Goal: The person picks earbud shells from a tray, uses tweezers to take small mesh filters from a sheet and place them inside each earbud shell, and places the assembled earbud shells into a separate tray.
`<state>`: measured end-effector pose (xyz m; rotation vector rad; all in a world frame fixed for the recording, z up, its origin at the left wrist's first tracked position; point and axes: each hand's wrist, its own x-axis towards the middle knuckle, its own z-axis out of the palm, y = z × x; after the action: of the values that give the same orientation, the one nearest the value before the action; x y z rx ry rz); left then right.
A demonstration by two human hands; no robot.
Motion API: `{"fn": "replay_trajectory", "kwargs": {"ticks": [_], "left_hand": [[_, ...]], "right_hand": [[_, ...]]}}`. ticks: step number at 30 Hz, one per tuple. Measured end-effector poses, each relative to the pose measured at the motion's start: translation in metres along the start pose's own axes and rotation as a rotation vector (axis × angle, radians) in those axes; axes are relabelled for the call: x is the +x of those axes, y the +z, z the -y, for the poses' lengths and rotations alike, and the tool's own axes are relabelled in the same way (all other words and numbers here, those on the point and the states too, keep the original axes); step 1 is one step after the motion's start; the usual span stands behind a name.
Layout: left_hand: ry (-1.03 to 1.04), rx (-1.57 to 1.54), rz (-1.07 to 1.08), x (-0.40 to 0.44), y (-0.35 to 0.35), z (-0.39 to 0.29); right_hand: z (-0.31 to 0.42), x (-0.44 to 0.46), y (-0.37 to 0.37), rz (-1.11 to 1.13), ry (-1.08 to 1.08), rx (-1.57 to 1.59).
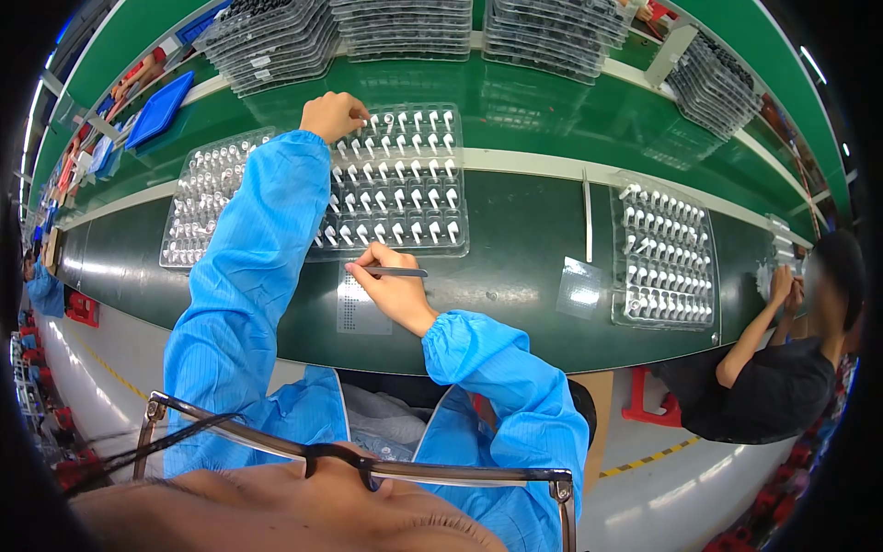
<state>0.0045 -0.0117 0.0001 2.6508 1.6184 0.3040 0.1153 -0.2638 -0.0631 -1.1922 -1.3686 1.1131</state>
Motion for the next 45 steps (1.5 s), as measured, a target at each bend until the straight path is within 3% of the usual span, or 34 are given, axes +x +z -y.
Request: {"fn": "replay_trajectory", "kwargs": {"ticks": [7, 11, 14, 26, 31, 34, 40, 45], "left_hand": [[0.006, -0.002, -0.001, 0.002, 0.002, 0.008], [0.017, -0.035, -0.131, 0.002, 0.008, 0.002], [0.147, -0.077, -0.183, 0.000, 0.007, -0.011], [0.165, 0.002, -0.034, 0.015, 0.016, -0.029], [0.146, 0.011, -0.088, 0.012, 0.012, -0.034], [0.085, -0.428, -0.318, 0.008, -0.004, -0.038], [0.104, -0.900, -0.265, -0.059, -0.071, -0.055], [0.126, -1.038, -0.315, -0.128, -0.074, -0.050]], "right_hand": [[-0.001, 0.000, 0.001, -0.001, -0.006, -0.001], [-0.002, 0.000, 0.000, 0.004, 0.011, 0.002], [-0.001, 0.000, 0.001, 0.008, 0.025, -0.011], [-0.002, 0.001, 0.000, 0.006, -0.014, 0.013], [-0.001, 0.001, 0.002, 0.003, 0.047, 0.112], [0.004, 0.000, 0.001, 0.003, 0.071, 0.113], [0.005, 0.001, -0.001, 0.015, 0.127, 0.117], [0.006, 0.000, -0.002, 0.026, 0.161, 0.122]]}}
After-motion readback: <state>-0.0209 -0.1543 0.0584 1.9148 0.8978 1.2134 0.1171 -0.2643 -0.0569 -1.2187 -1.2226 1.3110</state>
